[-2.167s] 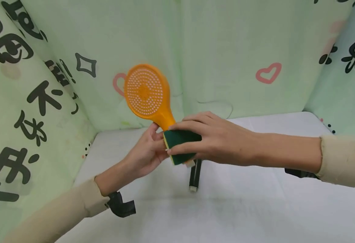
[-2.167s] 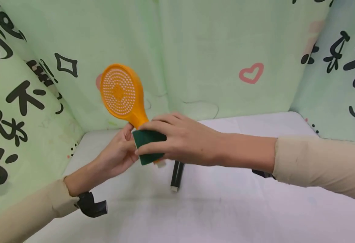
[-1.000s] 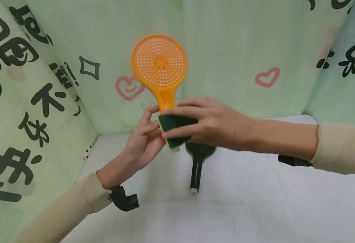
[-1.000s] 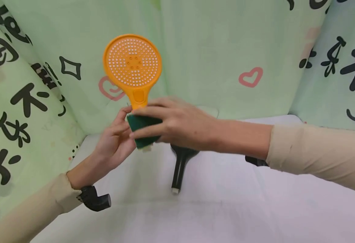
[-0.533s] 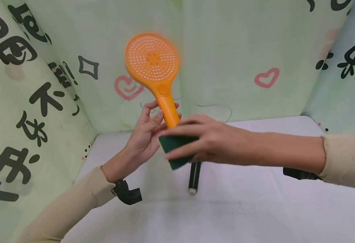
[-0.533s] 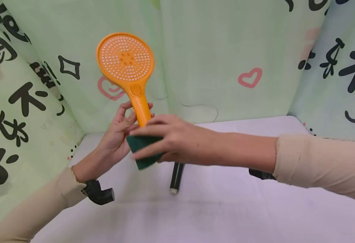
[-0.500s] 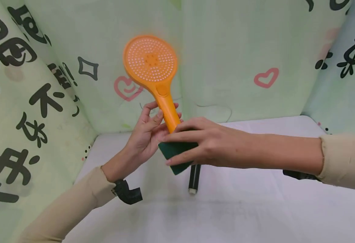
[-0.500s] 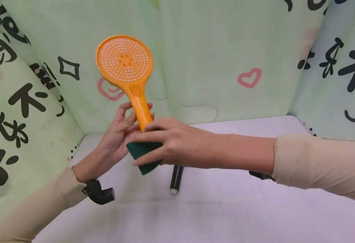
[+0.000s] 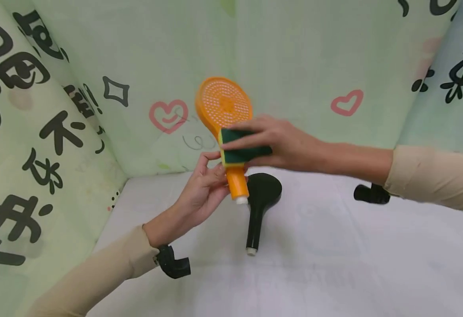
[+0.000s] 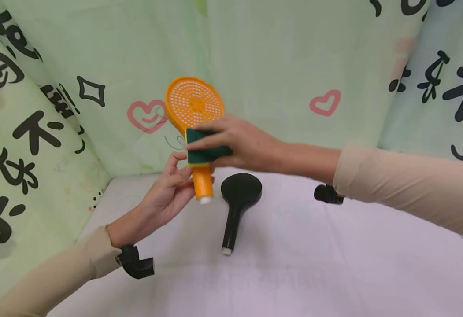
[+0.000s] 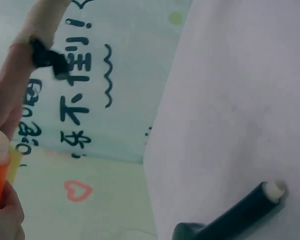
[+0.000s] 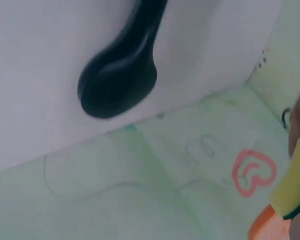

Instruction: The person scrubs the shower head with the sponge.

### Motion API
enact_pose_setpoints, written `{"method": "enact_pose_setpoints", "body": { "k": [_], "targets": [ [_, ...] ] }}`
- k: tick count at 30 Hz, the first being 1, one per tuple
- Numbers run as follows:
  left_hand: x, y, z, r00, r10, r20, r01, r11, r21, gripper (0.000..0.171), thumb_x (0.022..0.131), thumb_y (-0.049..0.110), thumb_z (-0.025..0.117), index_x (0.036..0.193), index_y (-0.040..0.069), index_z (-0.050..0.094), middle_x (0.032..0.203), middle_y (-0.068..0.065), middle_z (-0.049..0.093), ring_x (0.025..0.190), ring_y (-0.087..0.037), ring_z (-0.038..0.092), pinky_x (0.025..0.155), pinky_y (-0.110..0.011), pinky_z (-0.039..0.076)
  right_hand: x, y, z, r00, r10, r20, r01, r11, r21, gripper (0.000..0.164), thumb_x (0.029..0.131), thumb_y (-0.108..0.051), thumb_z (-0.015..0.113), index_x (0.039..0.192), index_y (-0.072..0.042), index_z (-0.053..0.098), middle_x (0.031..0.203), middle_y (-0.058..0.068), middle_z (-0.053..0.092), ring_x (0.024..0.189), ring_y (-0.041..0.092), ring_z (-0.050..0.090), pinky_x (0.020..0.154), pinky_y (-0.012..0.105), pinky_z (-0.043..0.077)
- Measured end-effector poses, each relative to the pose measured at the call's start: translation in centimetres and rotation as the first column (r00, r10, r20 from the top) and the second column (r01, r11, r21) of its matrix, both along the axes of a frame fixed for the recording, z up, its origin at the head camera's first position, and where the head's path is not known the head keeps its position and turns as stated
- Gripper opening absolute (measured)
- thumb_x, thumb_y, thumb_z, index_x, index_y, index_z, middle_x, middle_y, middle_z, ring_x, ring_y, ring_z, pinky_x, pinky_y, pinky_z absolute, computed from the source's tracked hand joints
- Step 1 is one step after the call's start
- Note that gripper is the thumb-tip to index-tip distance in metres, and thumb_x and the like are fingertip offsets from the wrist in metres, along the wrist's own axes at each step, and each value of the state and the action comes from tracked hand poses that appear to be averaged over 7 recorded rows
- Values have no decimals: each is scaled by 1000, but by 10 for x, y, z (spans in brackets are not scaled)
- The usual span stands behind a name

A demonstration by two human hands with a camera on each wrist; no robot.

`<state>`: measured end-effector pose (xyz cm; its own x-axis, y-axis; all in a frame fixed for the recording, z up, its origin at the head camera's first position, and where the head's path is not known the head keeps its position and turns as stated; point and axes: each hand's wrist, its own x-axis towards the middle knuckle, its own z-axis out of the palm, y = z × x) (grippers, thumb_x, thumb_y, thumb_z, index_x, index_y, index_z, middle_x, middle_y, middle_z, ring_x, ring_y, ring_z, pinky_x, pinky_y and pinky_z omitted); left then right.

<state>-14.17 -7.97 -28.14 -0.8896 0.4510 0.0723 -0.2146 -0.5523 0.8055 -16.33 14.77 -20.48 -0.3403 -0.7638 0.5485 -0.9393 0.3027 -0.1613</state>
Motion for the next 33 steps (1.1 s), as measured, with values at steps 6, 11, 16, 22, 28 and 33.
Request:
{"method": "enact_pose_setpoints", "body": {
  "k": [6,11,16,22,28,33],
  "targets": [
    [-17,-8,9,988,156,14,-157,986,49,22,108,10,44,124,21,34,145,-16,45,130,-30,52,104,-37,50,27,-6,-16,997,79,-22,-77,995,61,54,82,-14,86,133,-23,69,147,12,56,125,33,52,97,47,53],
    [-1,-2,0,999,6,40,-6,1000,7,31,108,-2,37,126,24,34,150,-12,42,127,-29,55,106,-43,49,13,-8,-6,992,36,-123,-25,996,88,56,79,-10,87,131,-23,70,143,13,59,124,35,54,100,50,50],
    [10,7,-6,997,-67,36,67,998,-11,32,108,-3,37,128,21,33,153,-15,41,128,-33,55,109,-48,46,0,-6,-1,998,-9,-62,11,999,40,48,82,-6,84,127,-21,73,141,12,61,123,35,54,101,51,46],
    [-9,3,3,987,148,67,-149,989,19,26,109,5,43,126,21,32,144,-13,47,131,-33,52,102,-37,52,22,0,-12,983,139,-117,-125,985,122,55,79,-10,88,129,-24,72,142,10,61,122,33,55,94,48,51],
    [-11,0,9,961,248,121,-245,969,-42,28,107,18,50,128,19,31,145,-11,45,128,-30,54,101,-33,53,30,-2,-9,780,212,-589,-31,953,302,47,87,-14,83,130,-28,70,144,6,59,123,31,56,100,44,49],
    [4,7,9,931,298,210,-307,952,10,29,107,19,50,125,16,29,139,-13,45,112,-21,59,97,-30,55,24,-4,-9,583,217,-783,-32,969,245,31,102,-18,62,132,-24,68,140,10,61,116,29,59,99,43,50]
  ]
}}
